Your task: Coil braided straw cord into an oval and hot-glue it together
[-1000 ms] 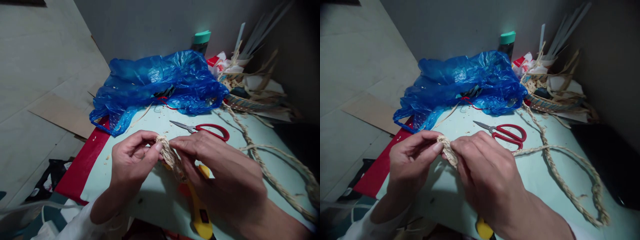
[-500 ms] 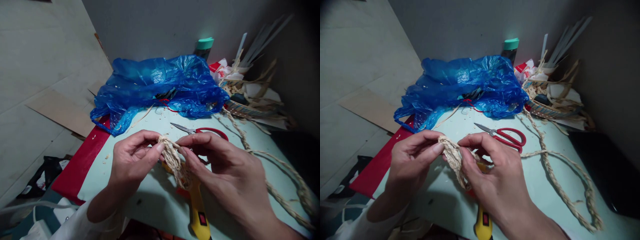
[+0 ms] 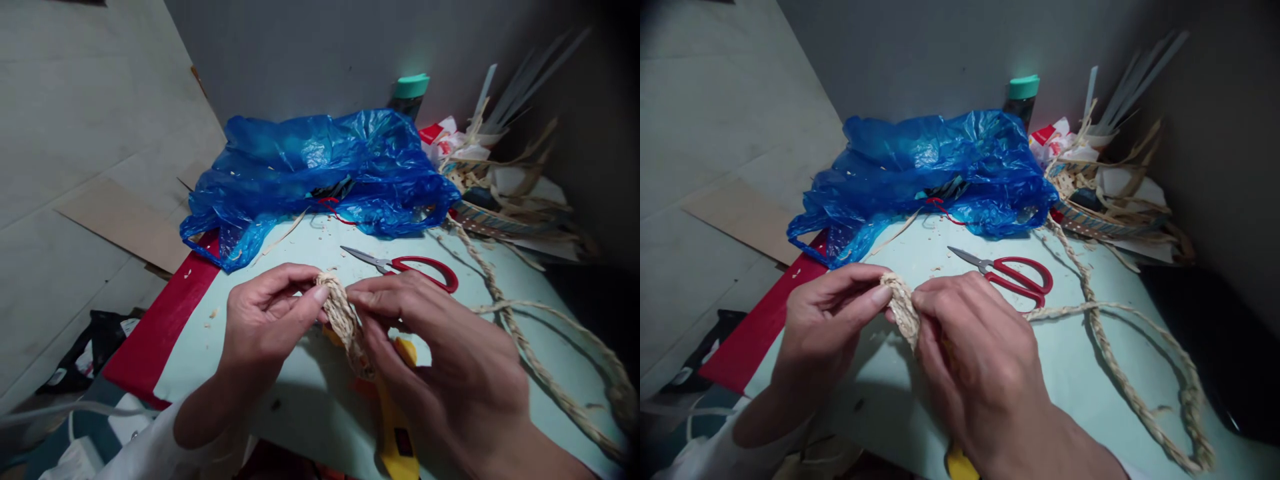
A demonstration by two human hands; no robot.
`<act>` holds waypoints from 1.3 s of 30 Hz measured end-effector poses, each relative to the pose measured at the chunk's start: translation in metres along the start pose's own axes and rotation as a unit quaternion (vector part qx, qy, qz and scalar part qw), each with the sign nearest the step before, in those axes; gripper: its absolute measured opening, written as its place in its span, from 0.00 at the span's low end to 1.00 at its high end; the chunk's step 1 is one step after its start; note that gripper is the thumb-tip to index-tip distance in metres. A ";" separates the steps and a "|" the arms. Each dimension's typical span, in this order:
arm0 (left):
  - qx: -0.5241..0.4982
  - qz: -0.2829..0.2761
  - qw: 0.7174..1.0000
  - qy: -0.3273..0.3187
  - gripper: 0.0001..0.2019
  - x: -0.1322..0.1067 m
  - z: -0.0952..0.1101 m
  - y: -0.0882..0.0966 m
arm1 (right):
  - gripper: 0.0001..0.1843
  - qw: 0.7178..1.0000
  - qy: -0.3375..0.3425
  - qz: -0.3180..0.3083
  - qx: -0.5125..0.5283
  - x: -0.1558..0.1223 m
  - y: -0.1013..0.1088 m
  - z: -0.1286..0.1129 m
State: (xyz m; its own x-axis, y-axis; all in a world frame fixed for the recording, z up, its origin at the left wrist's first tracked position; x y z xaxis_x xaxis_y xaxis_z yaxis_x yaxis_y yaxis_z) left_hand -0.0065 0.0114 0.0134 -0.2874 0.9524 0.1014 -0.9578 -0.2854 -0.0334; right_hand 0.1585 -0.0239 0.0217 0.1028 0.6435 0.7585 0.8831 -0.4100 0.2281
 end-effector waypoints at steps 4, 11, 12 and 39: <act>0.009 0.010 1.000 -0.002 0.02 0.001 0.001 0.000 | 0.11 1.000 0.024 -0.014 -0.003 -0.001 -0.002 -0.001; 0.021 0.018 0.999 0.030 0.01 0.003 0.003 -0.001 | 0.15 0.995 0.055 -0.036 -0.079 -0.010 -0.015 0.003; 0.016 0.009 0.999 0.036 0.02 0.004 0.003 -0.001 | 0.13 0.993 0.058 -0.029 -0.099 -0.011 -0.017 0.003; 0.048 -0.042 0.996 -0.055 0.13 0.021 -0.013 -0.004 | 0.08 0.993 0.026 0.045 -0.104 0.000 -0.002 0.014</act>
State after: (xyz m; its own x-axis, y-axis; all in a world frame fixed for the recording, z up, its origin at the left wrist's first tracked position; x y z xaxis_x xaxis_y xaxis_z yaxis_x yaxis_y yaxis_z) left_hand -0.0083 0.0345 0.0031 -0.1991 0.9574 0.2090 -0.9729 -0.2186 0.0748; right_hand 0.1635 -0.0145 0.0127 0.1485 0.5668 0.8104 0.7575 -0.5920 0.2752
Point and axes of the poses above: each hand's wrist, its own x-axis towards the middle knuckle, its own y-axis out of the back of the hand, z = x × y, the point moved 3 cm from there along x, towards the middle knuckle, and after that the axes turned 15 degrees about z, right-handed, at the moved point
